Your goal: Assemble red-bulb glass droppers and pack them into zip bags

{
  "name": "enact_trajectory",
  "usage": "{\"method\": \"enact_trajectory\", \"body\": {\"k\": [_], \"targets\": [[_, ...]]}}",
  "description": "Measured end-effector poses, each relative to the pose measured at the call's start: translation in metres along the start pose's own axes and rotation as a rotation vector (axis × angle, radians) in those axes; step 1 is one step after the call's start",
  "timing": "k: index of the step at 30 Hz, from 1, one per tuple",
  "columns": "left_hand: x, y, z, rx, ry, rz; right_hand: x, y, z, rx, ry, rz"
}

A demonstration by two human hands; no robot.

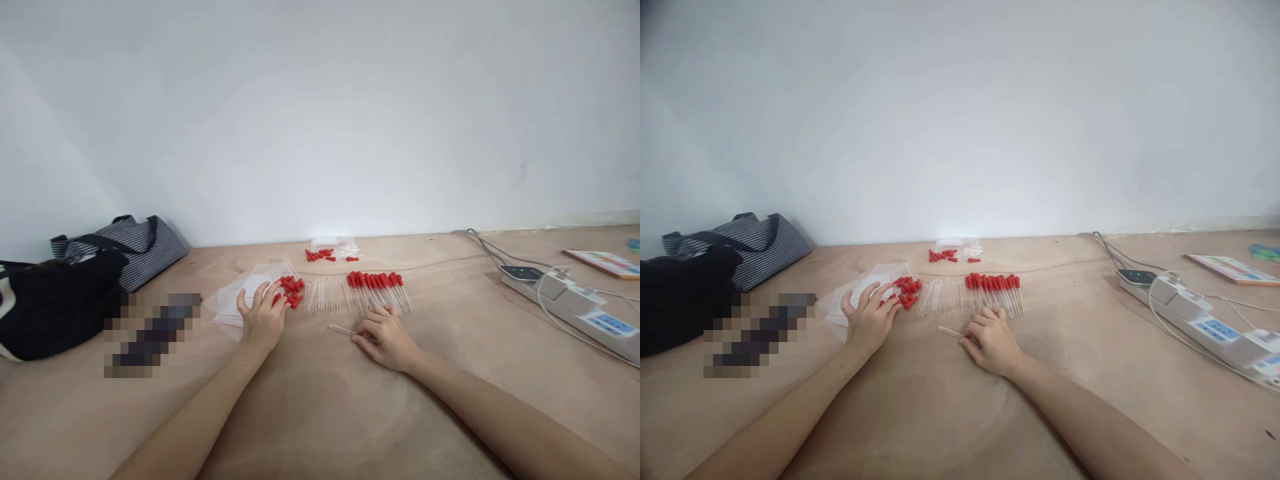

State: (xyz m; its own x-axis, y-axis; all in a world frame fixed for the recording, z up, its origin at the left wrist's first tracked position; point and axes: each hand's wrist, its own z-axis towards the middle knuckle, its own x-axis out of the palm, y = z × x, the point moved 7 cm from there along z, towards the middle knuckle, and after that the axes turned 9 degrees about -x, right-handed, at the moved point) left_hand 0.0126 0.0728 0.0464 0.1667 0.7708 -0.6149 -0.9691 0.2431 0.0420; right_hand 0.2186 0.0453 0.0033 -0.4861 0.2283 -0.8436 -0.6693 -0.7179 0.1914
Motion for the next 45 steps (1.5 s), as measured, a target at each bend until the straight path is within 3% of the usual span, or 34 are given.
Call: {"method": "enact_trajectory", "body": {"k": [2, 4, 8, 12, 17, 24, 32, 39, 45], "targets": [[-0.012, -0.007, -0.002, 0.052, -0.05, -0.104, -0.002, -0.002, 0.0, 0.004, -0.009, -0.013], [-0.016, -0.017, -0.005, 0.145, -0.002, -0.261, -0.003, -0.006, 0.0, 0.012, -0.019, -0.023], [-0.009, -0.038, -0.016, 0.336, 0.306, -0.504, -0.005, -0.013, -0.002, 0.045, -0.038, -0.016], [-0.001, -0.042, -0.022, 0.297, 0.504, -0.534, -0.004, -0.02, -0.002, 0.092, -0.035, 0.024], [0.006, -0.038, -0.024, 0.073, 0.467, -0.419, 0.0, -0.025, 0.0, 0.168, -0.036, 0.074], [0.013, -0.049, -0.027, -0.017, 0.449, -0.378, 0.009, -0.024, 0.006, 0.216, -0.064, 0.072], [0.009, -0.051, -0.027, -0.061, 0.473, -0.411, 0.005, -0.008, 0.008, 0.143, -0.074, -0.042], [0.012, -0.049, -0.026, -0.076, 0.489, -0.418, 0.012, -0.016, 0.007, 0.253, 0.027, -0.085], [0.009, -0.052, -0.026, -0.053, 0.444, -0.45, 0.004, -0.001, 0.01, 0.187, -0.064, -0.135]]}}
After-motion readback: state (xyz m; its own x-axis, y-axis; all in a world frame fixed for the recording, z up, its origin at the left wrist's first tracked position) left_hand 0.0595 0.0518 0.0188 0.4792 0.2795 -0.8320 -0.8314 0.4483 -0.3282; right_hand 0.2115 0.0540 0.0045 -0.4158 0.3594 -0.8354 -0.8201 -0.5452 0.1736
